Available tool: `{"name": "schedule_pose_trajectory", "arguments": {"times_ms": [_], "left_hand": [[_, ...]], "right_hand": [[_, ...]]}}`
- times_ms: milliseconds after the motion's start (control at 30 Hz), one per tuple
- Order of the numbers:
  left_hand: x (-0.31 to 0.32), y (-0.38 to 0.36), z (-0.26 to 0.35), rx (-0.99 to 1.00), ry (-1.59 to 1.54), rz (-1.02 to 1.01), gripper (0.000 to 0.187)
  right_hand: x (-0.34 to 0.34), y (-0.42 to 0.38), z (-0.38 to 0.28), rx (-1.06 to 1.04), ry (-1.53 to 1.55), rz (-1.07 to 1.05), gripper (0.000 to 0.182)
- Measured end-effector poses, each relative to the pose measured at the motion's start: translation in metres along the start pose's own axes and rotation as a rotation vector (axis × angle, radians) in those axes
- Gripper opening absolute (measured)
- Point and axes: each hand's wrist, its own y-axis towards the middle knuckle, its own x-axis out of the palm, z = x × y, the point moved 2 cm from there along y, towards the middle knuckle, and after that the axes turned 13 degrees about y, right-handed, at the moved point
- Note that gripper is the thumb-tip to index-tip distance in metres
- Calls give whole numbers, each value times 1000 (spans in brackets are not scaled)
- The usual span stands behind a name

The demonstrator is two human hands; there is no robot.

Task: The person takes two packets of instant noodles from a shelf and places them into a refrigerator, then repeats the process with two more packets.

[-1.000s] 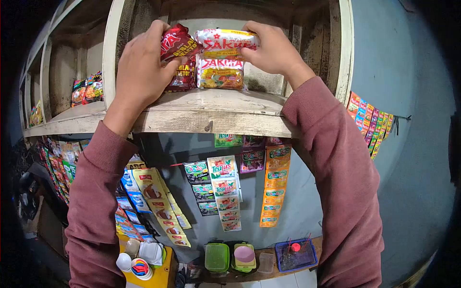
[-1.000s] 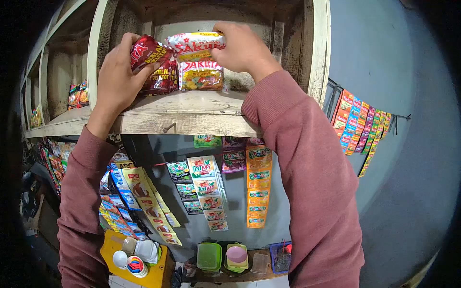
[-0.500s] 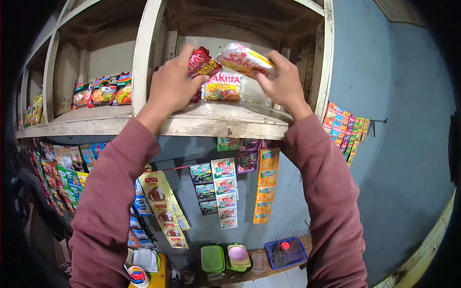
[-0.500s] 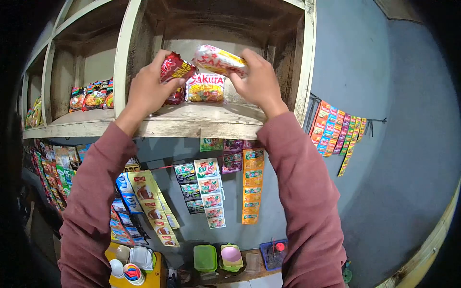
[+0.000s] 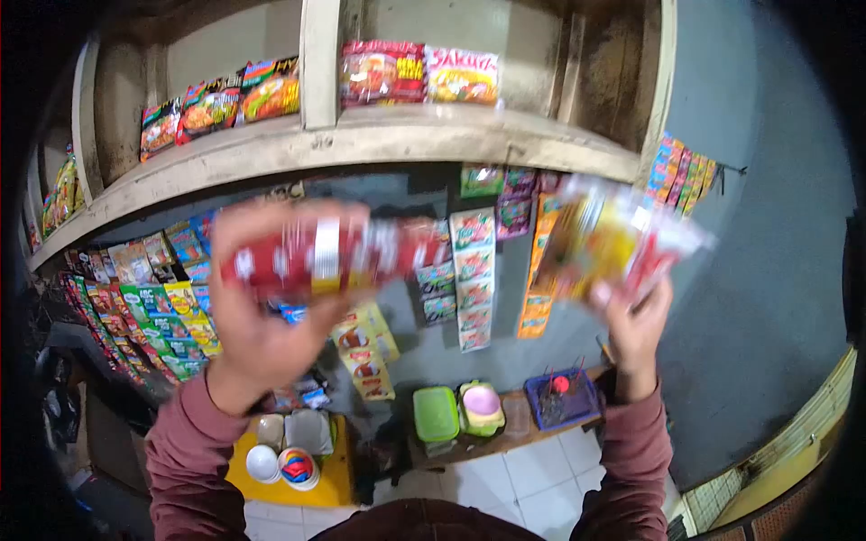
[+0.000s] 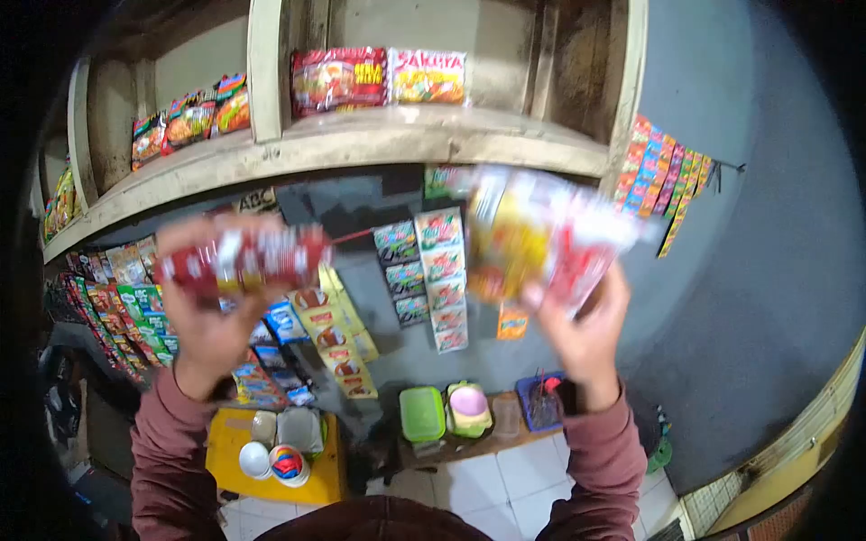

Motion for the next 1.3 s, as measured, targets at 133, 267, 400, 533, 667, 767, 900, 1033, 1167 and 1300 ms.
{"name": "schedule_pose_trajectory", "arguments": {"times_ms": [133,267,400,533,667,767,900,1033,1167,1300], "left_hand": [[0,-118,5,-637,-545,-204,58],[1,-245,7,-1236,-648,-106,48],[9,-326,43,-1843,-895,469,39],[7,-373,58,-1997,-845,525,37],[16,-354,57,-1897,-729,455,30],[38,-321,62,-1860,-694,553,26],[69,-312,79,-1835,-705,596,28],[96,-312,100,-1830,-719,597,28],[100,-319,121,-1868,-636,677,29],[90,-334,148,-1928,-549,822,32]], "right_hand": [[32,-109,39,483,188,-173,52],[56,-226,94,889,362,-164,38],[69,-287,114,954,258,-257,32],[74,-314,129,1188,232,-113,25],[75,-299,160,1208,494,4,24],[77,-280,170,1330,634,49,29],[51,-277,197,1400,604,-192,40],[27,-266,203,1496,688,-377,54],[13,-272,225,1664,831,-349,60],[36,-288,255,1838,1014,-378,55]]}}
